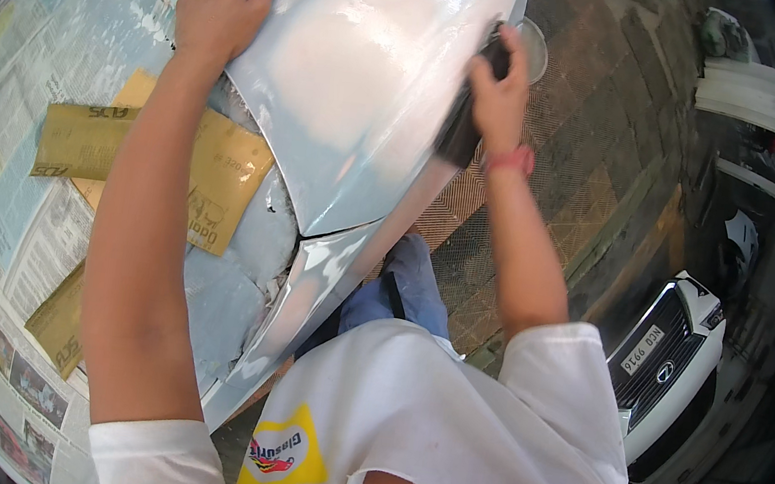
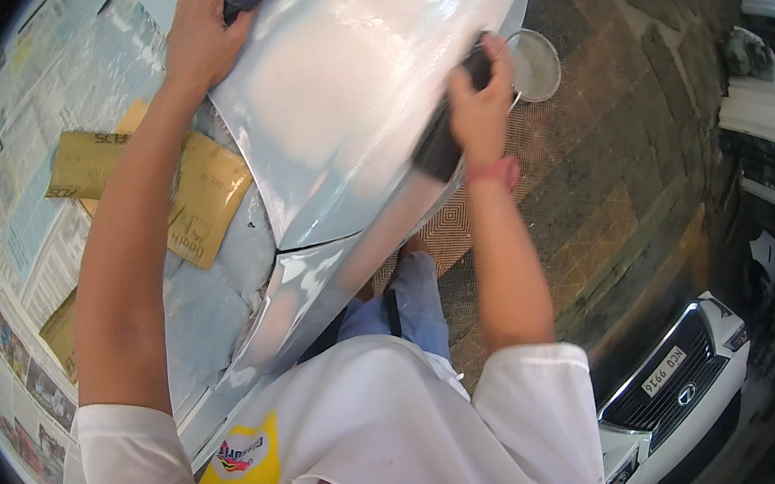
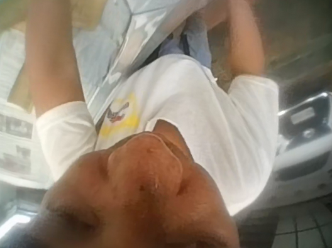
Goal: The person sands a white car hood using a sanding block and a cloth, repeatedly dipping the block into a bucket of water. The person wipes the surface and changes sandpaper sheets during the process.
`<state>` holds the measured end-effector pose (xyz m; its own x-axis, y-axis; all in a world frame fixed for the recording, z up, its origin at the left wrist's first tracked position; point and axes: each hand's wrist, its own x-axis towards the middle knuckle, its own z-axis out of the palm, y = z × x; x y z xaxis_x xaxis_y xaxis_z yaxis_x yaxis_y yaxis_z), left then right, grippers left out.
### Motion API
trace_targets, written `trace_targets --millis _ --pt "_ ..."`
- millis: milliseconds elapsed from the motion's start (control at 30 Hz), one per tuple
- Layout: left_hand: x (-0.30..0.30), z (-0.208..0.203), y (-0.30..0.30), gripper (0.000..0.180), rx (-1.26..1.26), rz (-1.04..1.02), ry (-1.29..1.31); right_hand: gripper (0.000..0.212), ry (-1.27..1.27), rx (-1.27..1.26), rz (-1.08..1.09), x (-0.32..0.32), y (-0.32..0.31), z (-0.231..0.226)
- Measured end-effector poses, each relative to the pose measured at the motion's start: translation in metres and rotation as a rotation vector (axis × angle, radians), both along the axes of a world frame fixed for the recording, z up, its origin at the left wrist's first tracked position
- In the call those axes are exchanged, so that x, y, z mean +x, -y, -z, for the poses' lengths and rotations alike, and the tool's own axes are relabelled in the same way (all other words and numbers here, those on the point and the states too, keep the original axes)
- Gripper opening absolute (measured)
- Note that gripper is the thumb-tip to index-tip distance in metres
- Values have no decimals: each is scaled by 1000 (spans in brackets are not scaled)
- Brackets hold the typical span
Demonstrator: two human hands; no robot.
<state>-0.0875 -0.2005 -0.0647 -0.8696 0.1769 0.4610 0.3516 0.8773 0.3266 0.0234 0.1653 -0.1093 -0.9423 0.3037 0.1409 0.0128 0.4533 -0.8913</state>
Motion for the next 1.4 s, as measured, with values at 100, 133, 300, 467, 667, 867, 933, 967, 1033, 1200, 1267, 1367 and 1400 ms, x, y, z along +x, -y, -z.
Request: trace_targets --millis 100,133,300,467,667,867,933,967,1033,1200,1267,1367,1400 --pt "-1 -5 -1 40 -2 -6 22 66 -13 8 102 -28 -28 22" --pt "1 -2 3 40 -21 -23 30 66 -8 -36 57 -19 -13 17" --pt "4 2 6 41 -19 -50 15 71 -117 23 -98 61 56 -10" --pt "4 -8 -5 42 -4 -66 60 62 52 -339 195 -42 -22 8" --pt "6 -2 7 43 -37 -53 53 65 -174 -41 -76 28 34 5" --pt "2 1 4 42 -40 -45 24 66 -186 52 -72 21 31 -7" --pt "-1 -3 1 42 -56 -22 7 65 -120 -22 33 -18 -8 14" --pt "-2 -5 -1 42 -50 -34 30 65 -80 -90 68 -31 -14 16" --pt "2 -6 -4 41 -43 -64 84 65 -126 2 -5 -14 -2 17" --pt "5 -5 7 39 -62 -54 67 69 -108 164 -241 77 88 -38" --pt "3 -5 5 40 -45 -42 64 69 -104 162 -196 64 67 -29" --pt "4 -7 1 42 -22 -47 97 65 -85 74 -32 -15 -6 6" --pt "5 -8 -1 43 -17 -53 104 63 -71 69 45 -40 -26 22"
